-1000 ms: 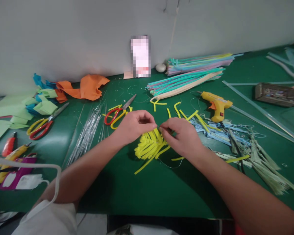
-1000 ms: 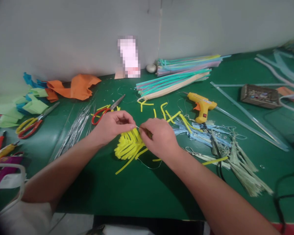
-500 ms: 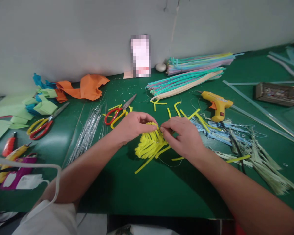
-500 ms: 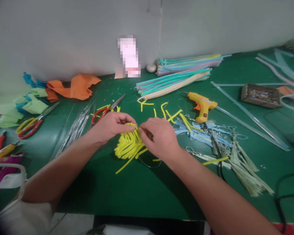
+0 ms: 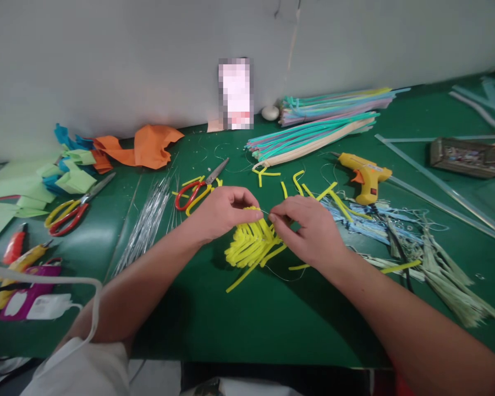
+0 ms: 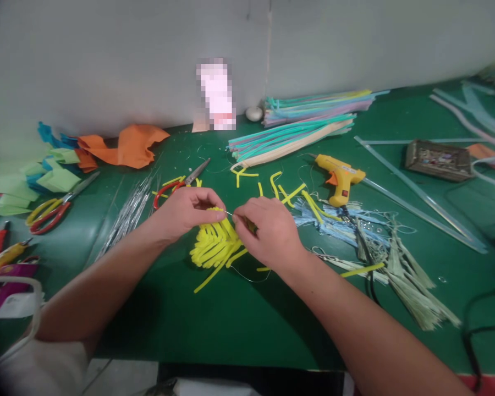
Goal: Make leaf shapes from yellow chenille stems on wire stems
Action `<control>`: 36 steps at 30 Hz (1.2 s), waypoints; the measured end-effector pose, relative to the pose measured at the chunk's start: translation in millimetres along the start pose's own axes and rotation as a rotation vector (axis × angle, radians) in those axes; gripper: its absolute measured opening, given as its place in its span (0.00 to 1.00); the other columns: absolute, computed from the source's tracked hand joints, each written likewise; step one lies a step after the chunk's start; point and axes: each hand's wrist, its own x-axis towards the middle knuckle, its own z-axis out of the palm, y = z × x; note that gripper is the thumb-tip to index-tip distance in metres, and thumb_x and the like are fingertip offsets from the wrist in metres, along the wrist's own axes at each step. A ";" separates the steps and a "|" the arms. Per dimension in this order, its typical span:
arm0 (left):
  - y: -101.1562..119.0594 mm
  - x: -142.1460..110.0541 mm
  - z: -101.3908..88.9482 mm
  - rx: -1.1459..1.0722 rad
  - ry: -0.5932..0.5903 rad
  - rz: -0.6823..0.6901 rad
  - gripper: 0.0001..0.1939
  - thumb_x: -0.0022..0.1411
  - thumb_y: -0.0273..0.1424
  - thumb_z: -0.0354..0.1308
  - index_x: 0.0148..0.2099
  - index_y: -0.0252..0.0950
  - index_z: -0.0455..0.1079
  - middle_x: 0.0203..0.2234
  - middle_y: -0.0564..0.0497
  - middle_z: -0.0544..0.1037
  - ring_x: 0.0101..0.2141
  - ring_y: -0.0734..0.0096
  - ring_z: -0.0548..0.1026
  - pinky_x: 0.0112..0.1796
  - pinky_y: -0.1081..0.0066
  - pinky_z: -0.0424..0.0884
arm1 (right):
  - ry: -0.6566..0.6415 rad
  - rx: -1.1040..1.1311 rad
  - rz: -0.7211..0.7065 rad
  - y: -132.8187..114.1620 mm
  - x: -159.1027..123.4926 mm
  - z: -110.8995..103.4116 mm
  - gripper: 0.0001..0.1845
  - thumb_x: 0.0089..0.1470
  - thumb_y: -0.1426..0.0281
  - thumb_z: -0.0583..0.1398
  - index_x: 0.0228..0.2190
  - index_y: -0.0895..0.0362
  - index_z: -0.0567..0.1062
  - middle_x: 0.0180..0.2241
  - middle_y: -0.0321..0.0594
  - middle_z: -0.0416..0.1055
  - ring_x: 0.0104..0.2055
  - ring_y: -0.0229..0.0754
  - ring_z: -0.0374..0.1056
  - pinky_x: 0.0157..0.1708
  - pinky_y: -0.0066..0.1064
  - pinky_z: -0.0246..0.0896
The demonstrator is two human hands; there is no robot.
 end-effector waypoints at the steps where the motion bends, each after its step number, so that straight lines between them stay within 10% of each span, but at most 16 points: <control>1: 0.0 -0.1 0.0 0.003 0.007 0.003 0.10 0.49 0.35 0.68 0.30 0.34 0.73 0.22 0.54 0.73 0.24 0.78 0.69 0.26 0.75 0.63 | 0.005 0.000 0.000 0.1 0.0 0.1 0.10 0.58 0.71 0.55 0.29 0.56 0.75 0.27 0.40 0.75 0.30 0.41 0.67 0.30 0.34 0.53; 36: -0.3 -4.7 6.9 0.251 0.076 0.155 0.04 0.51 0.27 0.57 0.32 0.34 0.71 0.26 0.54 0.74 0.28 0.75 0.69 0.31 0.73 0.64 | 0.021 0.001 -0.018 -0.2 -0.9 4.2 0.09 0.56 0.71 0.56 0.28 0.58 0.75 0.24 0.39 0.72 0.28 0.41 0.66 0.30 0.34 0.53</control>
